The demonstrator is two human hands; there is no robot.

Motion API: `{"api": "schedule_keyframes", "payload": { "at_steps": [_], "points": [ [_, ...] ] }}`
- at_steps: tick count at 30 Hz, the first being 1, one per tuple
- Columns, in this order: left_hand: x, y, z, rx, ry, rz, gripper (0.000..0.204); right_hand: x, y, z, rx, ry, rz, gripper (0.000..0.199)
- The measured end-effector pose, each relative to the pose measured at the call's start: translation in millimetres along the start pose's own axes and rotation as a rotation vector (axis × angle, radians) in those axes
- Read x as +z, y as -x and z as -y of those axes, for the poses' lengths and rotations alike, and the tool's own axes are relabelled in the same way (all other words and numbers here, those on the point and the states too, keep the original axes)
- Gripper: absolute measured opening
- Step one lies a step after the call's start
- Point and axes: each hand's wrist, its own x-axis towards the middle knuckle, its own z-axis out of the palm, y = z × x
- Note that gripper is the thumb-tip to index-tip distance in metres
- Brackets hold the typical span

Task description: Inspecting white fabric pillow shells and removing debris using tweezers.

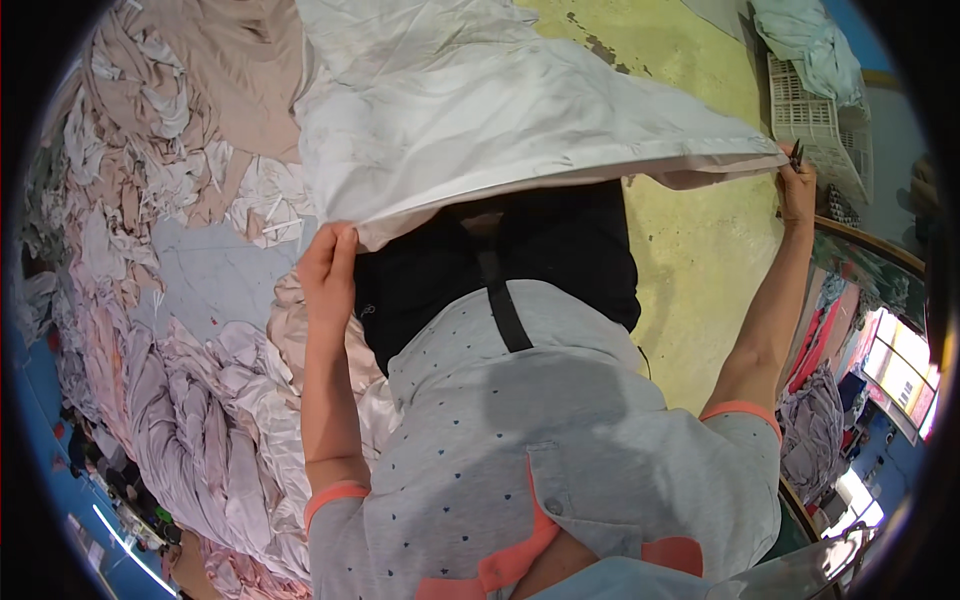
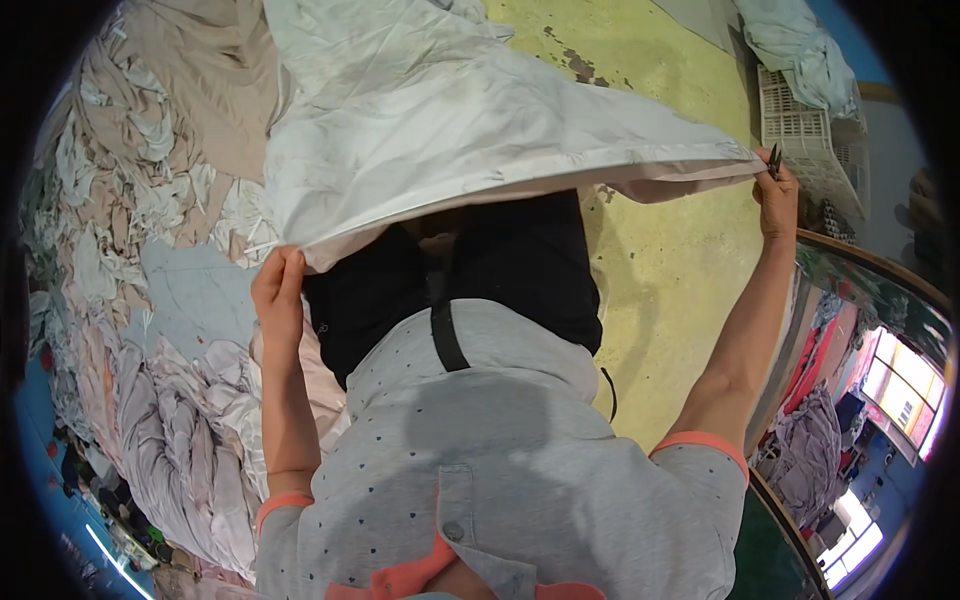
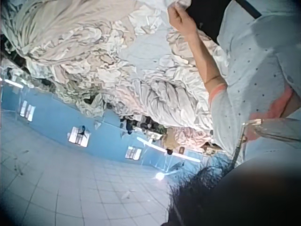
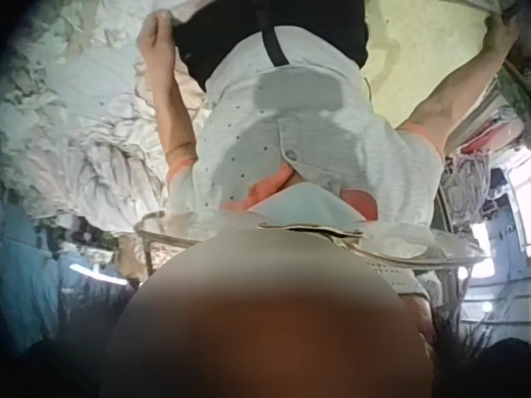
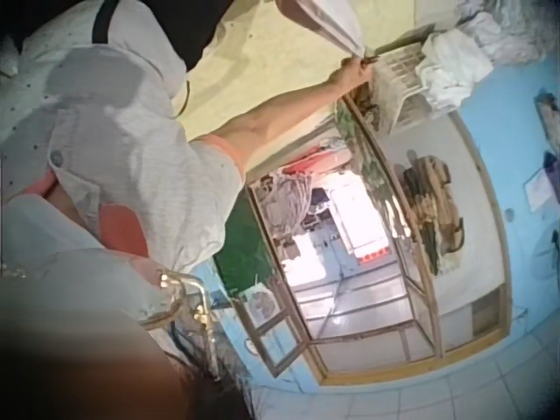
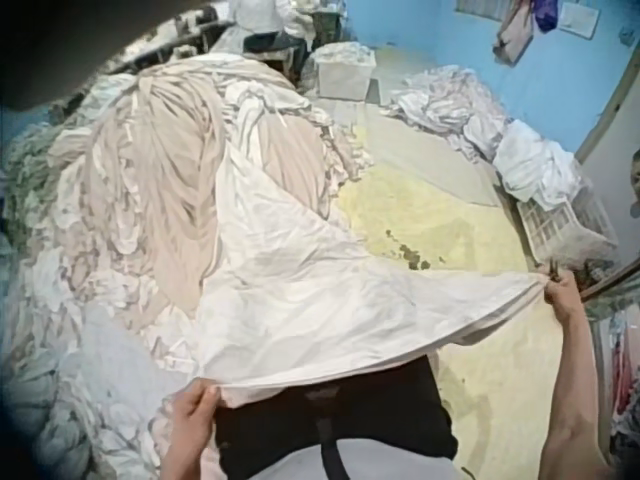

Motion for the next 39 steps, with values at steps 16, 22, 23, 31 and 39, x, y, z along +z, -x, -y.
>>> {"api": "schedule_keyframes", "payload": {
  "at_steps": [16, 22, 23, 31, 39],
  "points": [
    [-6.7, -52.0, 47.5, -0.384, 0.389, -0.005, 0.017, 46.5, -60.0, -37.9, 0.266, 0.075, -0.119, 0.019],
    [-7.5, -53.4, 49.7, -0.411, 0.416, -0.009, 0.017, 61.7, -61.8, -41.0, 0.218, 0.08, -0.081, 0.02],
    [-8.1, -53.5, 50.2, -0.412, 0.404, -0.009, 0.017, 64.5, -61.1, -41.0, 0.196, 0.093, -0.093, 0.021],
    [-5.7, -56.5, 48.5, -0.411, 0.388, -0.03, 0.019, 66.2, -60.5, -51.2, 0.186, 0.165, -0.071, 0.025],
    [-8.6, -56.5, 50.3, -0.407, 0.359, -0.017, 0.019, 73.1, -48.3, -35.2, 0.178, 0.126, -0.045, 0.024]
  ]
}}
